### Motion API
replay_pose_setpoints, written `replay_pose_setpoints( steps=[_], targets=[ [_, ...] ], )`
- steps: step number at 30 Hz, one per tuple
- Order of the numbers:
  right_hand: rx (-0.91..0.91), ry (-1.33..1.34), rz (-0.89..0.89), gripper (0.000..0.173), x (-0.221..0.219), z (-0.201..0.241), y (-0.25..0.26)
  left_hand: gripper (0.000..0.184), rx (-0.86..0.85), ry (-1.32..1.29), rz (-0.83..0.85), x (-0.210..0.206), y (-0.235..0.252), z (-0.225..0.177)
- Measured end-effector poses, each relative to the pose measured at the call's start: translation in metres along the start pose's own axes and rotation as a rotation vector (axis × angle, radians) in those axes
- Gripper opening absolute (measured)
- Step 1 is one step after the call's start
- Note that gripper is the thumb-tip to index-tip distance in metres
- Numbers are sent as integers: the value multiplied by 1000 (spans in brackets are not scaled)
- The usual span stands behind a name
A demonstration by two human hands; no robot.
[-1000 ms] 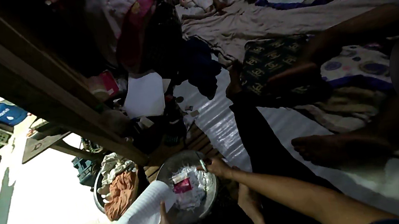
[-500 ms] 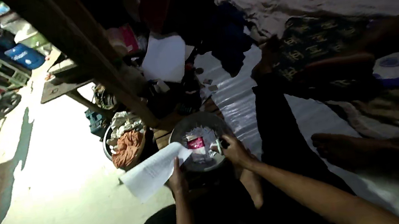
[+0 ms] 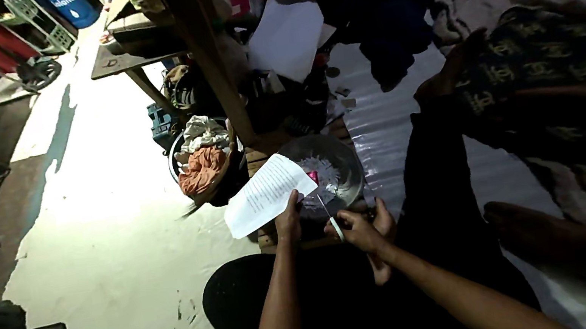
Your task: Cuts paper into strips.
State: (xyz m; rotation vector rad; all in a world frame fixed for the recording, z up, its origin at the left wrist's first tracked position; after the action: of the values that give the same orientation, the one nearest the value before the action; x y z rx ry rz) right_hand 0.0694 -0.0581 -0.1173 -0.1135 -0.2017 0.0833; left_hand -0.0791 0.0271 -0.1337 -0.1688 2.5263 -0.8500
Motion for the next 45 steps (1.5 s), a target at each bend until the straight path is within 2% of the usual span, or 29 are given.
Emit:
replay_pose_setpoints(
  steps=[8, 13, 21, 26, 31, 42, 45],
  targets=[
    [-33, -3, -24, 26, 11, 5, 12, 16, -4, 92, 100, -7, -5, 3],
    [-20, 11, -24, 20, 13, 7, 12, 12, 35, 138, 87, -8, -8, 7],
    [1, -82, -56, 27, 12, 3, 5, 9, 54, 150, 59, -6, -13, 10],
    [-21, -38, -31, 27, 9, 0, 2, 4, 68, 176, 71, -5, -16, 12],
    [-75, 20, -23, 27, 10, -8, 2, 10, 132, 349, 50, -2, -19, 13],
    [-48, 21, -60, 24, 12, -7, 0, 12, 179, 359, 21, -3, -23, 14],
    [-65, 82, -80, 20, 11, -7, 2, 12, 186, 374, 69, -4, -23, 15]
  ],
)
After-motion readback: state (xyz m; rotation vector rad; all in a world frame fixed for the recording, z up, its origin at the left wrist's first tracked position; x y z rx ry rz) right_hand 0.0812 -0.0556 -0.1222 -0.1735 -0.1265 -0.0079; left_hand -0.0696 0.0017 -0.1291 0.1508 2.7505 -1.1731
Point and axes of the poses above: each hand's wrist, its own y-axis towards the middle knuckle, its own x-axis out of the back of the hand, z = x × y, the point moved 3 cm from there along y, towards the middle knuckle, and after that the axes turned 13 degrees about x, right-handed, at the moved point
